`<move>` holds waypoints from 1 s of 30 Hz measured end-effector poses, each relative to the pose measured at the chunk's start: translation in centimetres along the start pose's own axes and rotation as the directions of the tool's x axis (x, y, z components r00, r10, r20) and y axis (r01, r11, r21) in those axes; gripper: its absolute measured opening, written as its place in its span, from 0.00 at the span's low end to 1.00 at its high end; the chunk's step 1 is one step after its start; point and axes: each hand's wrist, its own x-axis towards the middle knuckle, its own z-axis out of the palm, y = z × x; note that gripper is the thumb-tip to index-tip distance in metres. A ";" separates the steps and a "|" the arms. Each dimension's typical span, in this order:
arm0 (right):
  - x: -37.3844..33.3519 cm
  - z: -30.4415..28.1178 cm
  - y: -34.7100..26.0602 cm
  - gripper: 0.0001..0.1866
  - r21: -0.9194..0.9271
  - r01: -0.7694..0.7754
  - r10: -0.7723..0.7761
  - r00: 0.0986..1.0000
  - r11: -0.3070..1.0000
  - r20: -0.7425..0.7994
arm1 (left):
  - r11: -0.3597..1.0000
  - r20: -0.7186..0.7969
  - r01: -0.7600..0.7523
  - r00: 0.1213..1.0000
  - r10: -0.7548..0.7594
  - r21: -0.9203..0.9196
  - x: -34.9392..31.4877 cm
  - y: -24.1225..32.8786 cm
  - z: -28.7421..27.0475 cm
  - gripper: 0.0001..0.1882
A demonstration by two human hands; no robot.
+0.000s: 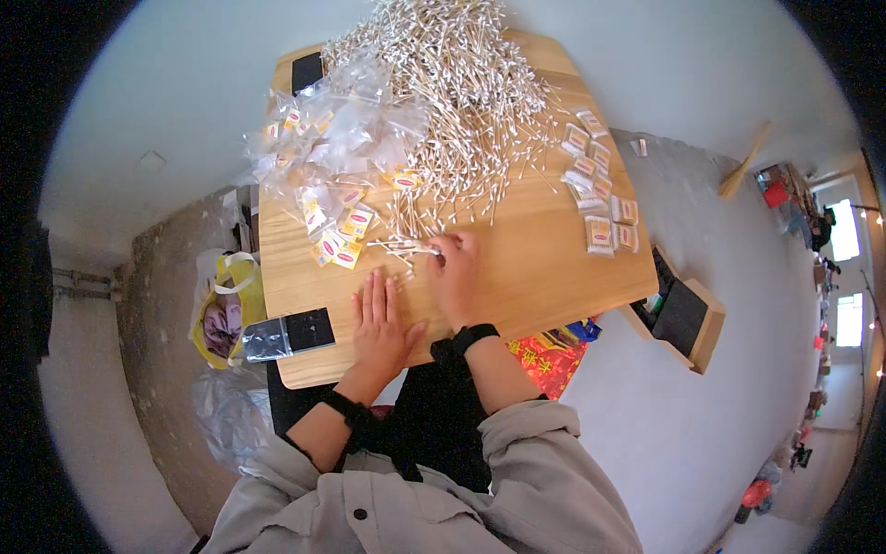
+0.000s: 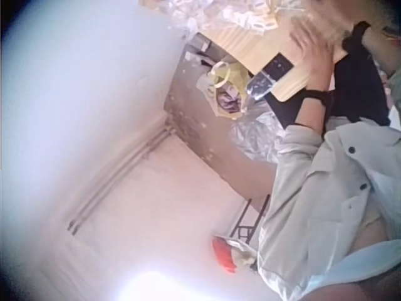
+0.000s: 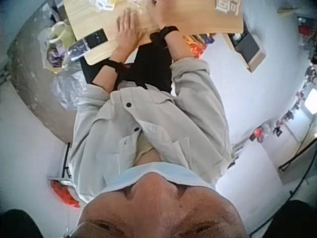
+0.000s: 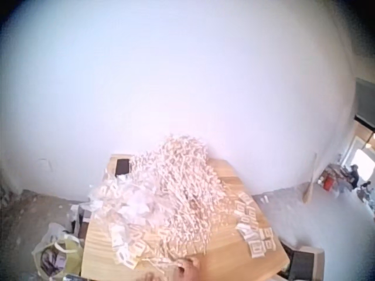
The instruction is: Sorting and packing cotton swabs into small plastic containers.
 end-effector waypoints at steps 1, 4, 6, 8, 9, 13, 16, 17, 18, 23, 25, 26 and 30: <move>0.5 0.1 0.3 0.13 0.071 -0.048 0.048 0.999 0.996 -0.007 | 0.995 0.038 -0.093 0.995 0.091 0.028 -0.3 -0.7 -0.3 0.46; 1.9 0.4 1.3 0.12 0.032 -0.065 0.066 0.997 0.997 -0.034 | 0.948 0.121 -0.314 0.944 0.307 0.046 -1.1 -2.0 -1.2 0.46; 2.5 0.3 0.4 0.16 0.105 -0.112 0.116 0.993 0.988 -0.029 | 0.928 0.118 -0.373 0.922 0.368 0.022 -1.3 -2.3 -1.8 0.45; 2.1 0.6 0.3 0.18 -0.008 0.006 -0.007 0.985 1.000 -0.172 | 0.960 0.122 -0.279 0.954 0.275 0.017 -1.9 -2.0 -1.7 0.49; 2.0 0.6 -0.2 0.18 -0.070 0.061 -0.076 0.969 0.996 -0.236 | 0.973 0.122 -0.229 0.967 0.225 0.015 -2.1 -1.7 -1.5 0.51; 0.3 0.4 -2.8 0.18 -0.131 0.080 -0.069 0.994 0.988 0.087 | 0.994 0.076 -0.110 0.991 0.110 -0.008 -2.2 -0.9 -1.3 0.53; 0.0 1.2 -3.8 0.14 -0.106 0.083 -0.072 0.992 0.991 0.106 | 0.995 0.100 -0.097 0.990 0.095 0.017 -2.1 -0.7 -1.8 0.53; 0.0 1.3 -3.4 0.12 -0.085 0.066 -0.055 0.990 0.994 0.132 | 0.996 0.090 -0.087 0.992 0.085 0.023 -2.2 -0.7 -1.6 0.53; 0.1 1.3 -3.1 0.11 -0.069 0.051 -0.040 0.986 0.996 0.159 | 0.997 0.079 -0.078 0.994 0.075 0.025 -2.2 -0.6 -1.4 0.53; -1.4 -0.9 -2.3 0.06 -0.003 0.178 -0.160 0.892 0.984 0.422 | 0.996 0.030 -0.083 0.996 0.084 -0.042 -2.6 -0.9 -0.6 0.53; -2.3 -2.1 -2.7 0.07 0.067 0.113 -0.132 0.836 0.991 0.532 | 0.996 0.015 -0.080 0.997 0.081 -0.037 -2.3 -0.8 -0.6 0.53; -2.1 -1.9 -2.3 0.09 0.087 0.055 -0.087 0.897 0.995 0.432 | 0.997 0.023 -0.074 0.997 0.075 -0.035 -2.2 -0.8 -0.6 0.53; -1.2 -1.4 -2.4 0.17 0.033 -0.231 0.231 0.973 0.972 0.004 | 0.996 0.028 -0.088 0.996 0.087 0.012 -2.5 -1.2 -1.0 0.53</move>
